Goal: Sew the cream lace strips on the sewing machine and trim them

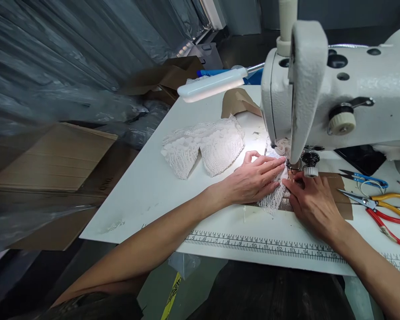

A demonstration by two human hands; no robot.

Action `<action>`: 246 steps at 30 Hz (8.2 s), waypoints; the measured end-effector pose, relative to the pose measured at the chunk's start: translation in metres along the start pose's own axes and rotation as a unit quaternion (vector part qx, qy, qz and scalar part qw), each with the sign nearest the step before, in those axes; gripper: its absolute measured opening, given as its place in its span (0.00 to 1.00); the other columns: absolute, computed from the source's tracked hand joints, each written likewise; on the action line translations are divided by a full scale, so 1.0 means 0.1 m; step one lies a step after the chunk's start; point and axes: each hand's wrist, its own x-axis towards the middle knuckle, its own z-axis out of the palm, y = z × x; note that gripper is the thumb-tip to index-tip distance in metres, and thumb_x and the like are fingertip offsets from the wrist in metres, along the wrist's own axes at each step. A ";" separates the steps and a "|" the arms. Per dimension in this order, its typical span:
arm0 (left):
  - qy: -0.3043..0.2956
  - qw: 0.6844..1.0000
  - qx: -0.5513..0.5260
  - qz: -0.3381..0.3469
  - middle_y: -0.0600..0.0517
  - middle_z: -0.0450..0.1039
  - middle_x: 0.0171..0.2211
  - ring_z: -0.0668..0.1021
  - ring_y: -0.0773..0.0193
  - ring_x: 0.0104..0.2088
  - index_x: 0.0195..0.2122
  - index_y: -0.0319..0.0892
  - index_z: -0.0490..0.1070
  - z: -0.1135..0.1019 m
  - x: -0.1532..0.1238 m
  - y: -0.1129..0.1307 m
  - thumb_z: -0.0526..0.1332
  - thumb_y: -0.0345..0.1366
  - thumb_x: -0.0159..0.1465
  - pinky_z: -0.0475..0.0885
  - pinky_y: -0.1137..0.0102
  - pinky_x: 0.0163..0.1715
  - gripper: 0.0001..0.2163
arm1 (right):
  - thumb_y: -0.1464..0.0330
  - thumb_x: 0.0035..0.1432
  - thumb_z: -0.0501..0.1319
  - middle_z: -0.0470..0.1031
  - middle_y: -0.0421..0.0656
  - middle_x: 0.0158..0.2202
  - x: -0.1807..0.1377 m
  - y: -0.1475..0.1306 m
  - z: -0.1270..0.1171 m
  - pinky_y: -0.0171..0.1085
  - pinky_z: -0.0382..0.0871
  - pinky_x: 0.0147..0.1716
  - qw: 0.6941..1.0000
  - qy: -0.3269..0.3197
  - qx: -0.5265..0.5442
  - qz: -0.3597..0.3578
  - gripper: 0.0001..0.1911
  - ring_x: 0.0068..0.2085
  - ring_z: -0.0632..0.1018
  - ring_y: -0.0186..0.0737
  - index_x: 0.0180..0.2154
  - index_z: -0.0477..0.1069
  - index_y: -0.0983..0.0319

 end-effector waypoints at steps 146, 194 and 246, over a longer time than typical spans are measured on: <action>0.148 0.969 -0.187 0.065 0.47 0.81 0.40 0.81 0.63 0.41 0.40 0.39 0.75 0.18 -0.04 0.02 0.53 0.33 0.72 0.78 0.63 0.44 0.10 | 0.70 0.62 0.57 0.72 0.47 0.36 0.07 0.15 -0.22 0.42 0.73 0.39 0.982 -0.096 0.139 -0.089 0.15 0.39 0.75 0.43 0.45 0.80 0.56; 0.067 0.987 -0.052 0.136 0.46 0.78 0.42 0.72 0.60 0.33 0.38 0.38 0.76 -0.07 -0.07 0.03 0.55 0.40 0.64 0.67 0.60 0.43 0.13 | 0.66 0.67 0.51 0.72 0.51 0.42 0.06 0.23 -0.01 0.38 0.71 0.29 0.998 -0.046 -0.014 -0.032 0.19 0.39 0.74 0.46 0.52 0.75 0.58; 0.053 0.996 0.022 0.069 0.39 0.74 0.48 0.72 0.57 0.35 0.49 0.30 0.73 0.07 -0.02 0.06 0.49 0.42 0.68 0.66 0.59 0.38 0.21 | 0.65 0.64 0.51 0.80 0.52 0.41 0.08 0.22 -0.08 0.45 0.76 0.38 0.989 0.006 0.098 0.112 0.20 0.37 0.81 0.48 0.50 0.75 0.65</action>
